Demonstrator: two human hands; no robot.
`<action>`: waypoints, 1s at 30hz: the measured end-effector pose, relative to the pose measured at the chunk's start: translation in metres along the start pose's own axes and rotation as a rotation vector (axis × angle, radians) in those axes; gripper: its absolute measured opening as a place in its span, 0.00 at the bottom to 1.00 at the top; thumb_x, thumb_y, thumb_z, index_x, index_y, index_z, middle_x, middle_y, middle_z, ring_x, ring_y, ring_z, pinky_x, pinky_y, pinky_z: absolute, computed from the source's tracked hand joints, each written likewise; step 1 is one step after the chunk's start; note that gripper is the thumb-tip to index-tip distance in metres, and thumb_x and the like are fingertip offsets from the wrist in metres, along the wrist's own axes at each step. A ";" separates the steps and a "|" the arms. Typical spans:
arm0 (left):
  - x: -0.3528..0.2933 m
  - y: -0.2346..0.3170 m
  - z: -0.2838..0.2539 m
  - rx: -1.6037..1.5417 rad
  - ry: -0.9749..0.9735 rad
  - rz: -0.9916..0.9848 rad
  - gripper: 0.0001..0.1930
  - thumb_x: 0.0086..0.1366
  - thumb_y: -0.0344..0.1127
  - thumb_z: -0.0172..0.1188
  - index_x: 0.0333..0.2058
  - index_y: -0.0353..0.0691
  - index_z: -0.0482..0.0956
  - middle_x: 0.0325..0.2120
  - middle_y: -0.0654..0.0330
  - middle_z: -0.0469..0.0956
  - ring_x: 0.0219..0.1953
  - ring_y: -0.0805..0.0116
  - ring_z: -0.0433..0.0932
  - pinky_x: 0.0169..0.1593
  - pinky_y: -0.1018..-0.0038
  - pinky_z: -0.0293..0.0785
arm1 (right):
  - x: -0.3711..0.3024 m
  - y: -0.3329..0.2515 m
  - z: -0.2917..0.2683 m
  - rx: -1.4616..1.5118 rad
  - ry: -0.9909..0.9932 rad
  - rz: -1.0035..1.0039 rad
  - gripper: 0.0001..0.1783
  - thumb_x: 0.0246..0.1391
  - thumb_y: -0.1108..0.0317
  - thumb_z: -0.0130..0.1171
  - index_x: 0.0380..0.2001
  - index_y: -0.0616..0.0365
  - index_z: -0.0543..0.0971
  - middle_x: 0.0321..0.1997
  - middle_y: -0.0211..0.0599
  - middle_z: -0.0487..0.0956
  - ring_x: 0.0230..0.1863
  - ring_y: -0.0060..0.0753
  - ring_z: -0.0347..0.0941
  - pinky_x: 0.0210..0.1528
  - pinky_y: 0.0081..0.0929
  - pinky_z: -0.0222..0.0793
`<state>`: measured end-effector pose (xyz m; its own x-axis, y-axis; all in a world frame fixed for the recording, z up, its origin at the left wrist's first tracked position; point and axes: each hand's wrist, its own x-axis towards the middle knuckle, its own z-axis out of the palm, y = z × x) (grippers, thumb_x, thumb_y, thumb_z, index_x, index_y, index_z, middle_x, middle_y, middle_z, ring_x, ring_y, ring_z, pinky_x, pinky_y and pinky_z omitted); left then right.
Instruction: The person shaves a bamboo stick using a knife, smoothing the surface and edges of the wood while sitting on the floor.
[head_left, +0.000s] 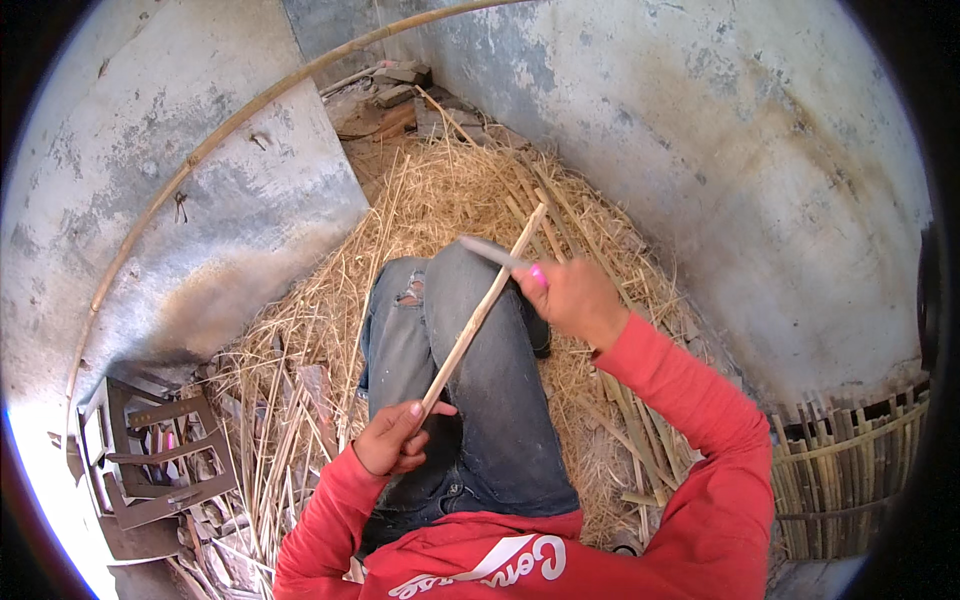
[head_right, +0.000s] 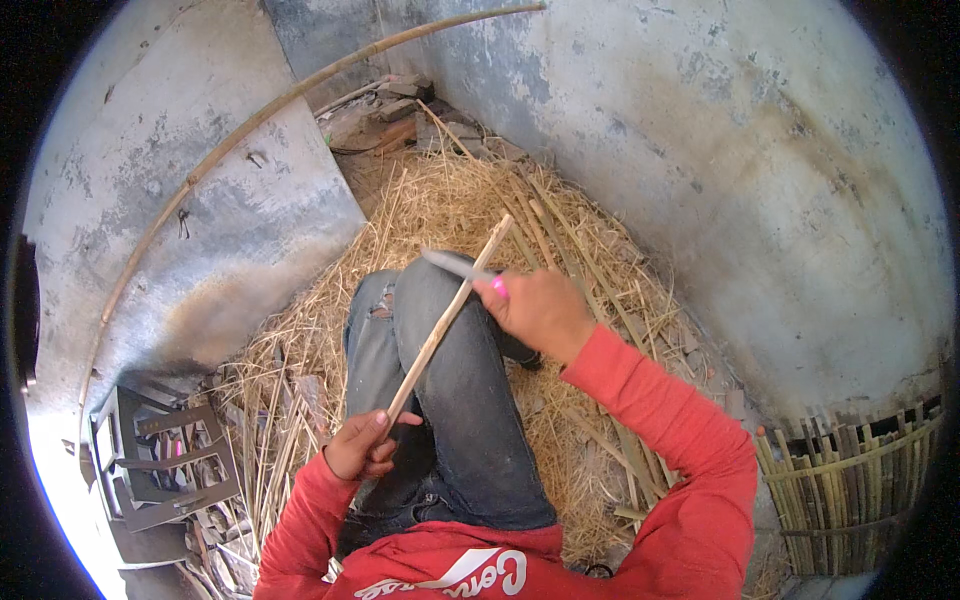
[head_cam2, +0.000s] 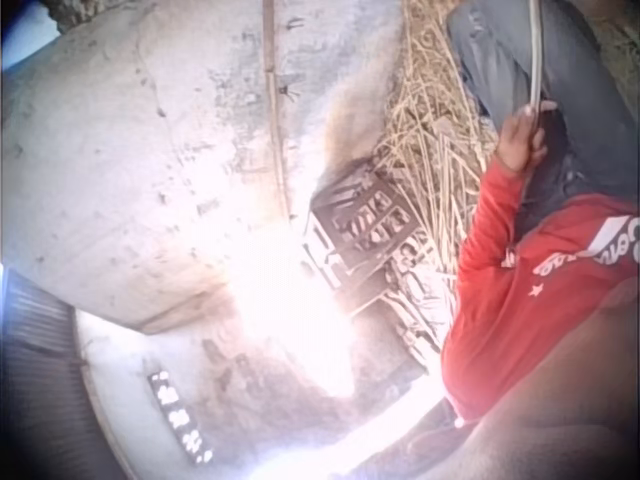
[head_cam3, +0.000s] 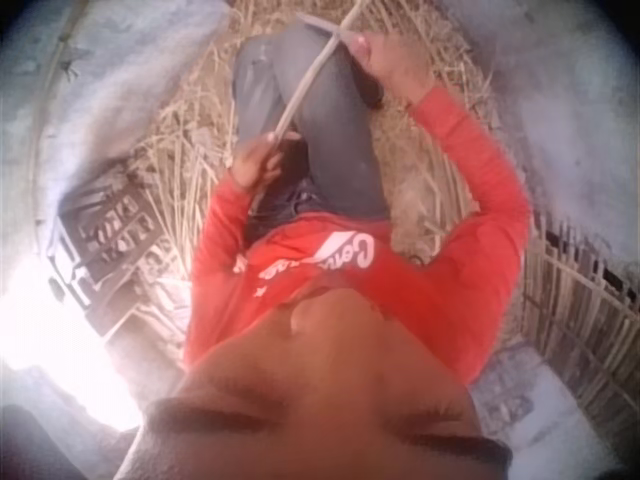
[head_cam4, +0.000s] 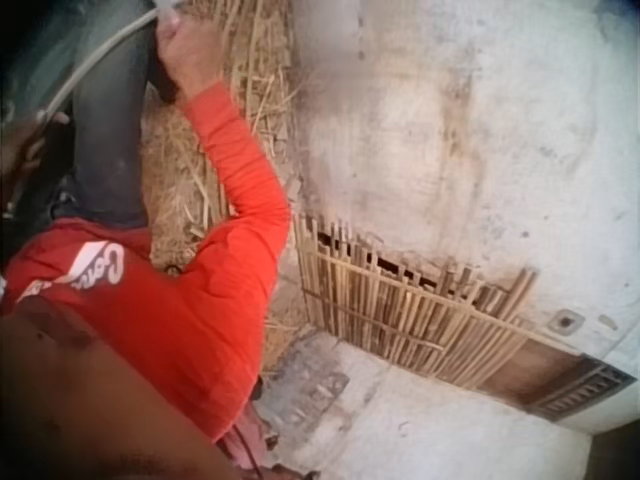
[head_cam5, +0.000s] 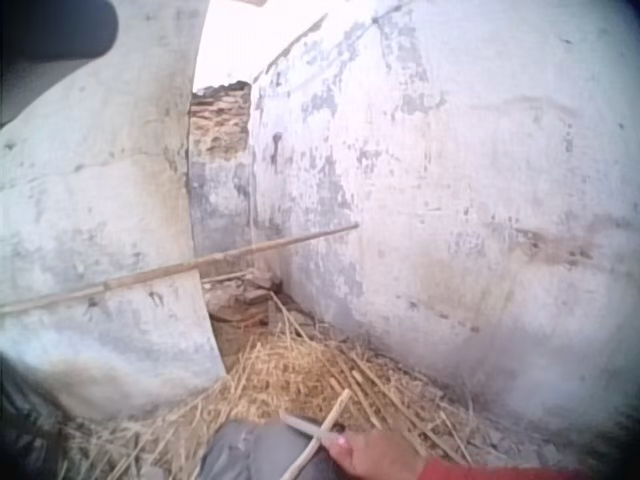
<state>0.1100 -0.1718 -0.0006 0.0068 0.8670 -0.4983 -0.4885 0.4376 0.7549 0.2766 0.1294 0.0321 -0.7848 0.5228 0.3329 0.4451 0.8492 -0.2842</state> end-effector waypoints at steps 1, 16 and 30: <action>-0.001 0.001 0.003 -0.012 0.001 -0.004 0.28 0.80 0.52 0.37 0.62 0.33 0.69 0.15 0.72 0.50 0.14 0.81 0.45 0.18 0.79 0.46 | 0.008 0.008 -0.002 0.002 0.032 0.028 0.32 0.69 0.45 0.47 0.20 0.60 0.78 0.15 0.56 0.73 0.18 0.61 0.73 0.23 0.51 0.68; -0.008 0.001 -0.003 0.062 0.010 0.004 0.30 0.78 0.55 0.41 0.62 0.34 0.70 0.16 0.71 0.52 0.15 0.80 0.49 0.20 0.79 0.49 | 0.037 0.045 -0.045 0.018 0.125 0.203 0.33 0.69 0.46 0.46 0.23 0.64 0.80 0.17 0.56 0.75 0.19 0.62 0.73 0.24 0.53 0.68; -0.022 -0.014 -0.013 0.512 0.208 0.184 0.23 0.80 0.46 0.42 0.58 0.37 0.77 0.13 0.73 0.60 0.16 0.82 0.60 0.22 0.80 0.57 | 0.004 0.033 -0.035 -0.002 0.068 0.129 0.30 0.68 0.46 0.49 0.24 0.62 0.81 0.16 0.56 0.74 0.20 0.61 0.73 0.23 0.52 0.67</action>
<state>0.1050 -0.2000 -0.0062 -0.2352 0.8975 -0.3731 0.0193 0.3881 0.9214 0.3033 0.1621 0.0553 -0.6898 0.6315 0.3540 0.5412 0.7746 -0.3272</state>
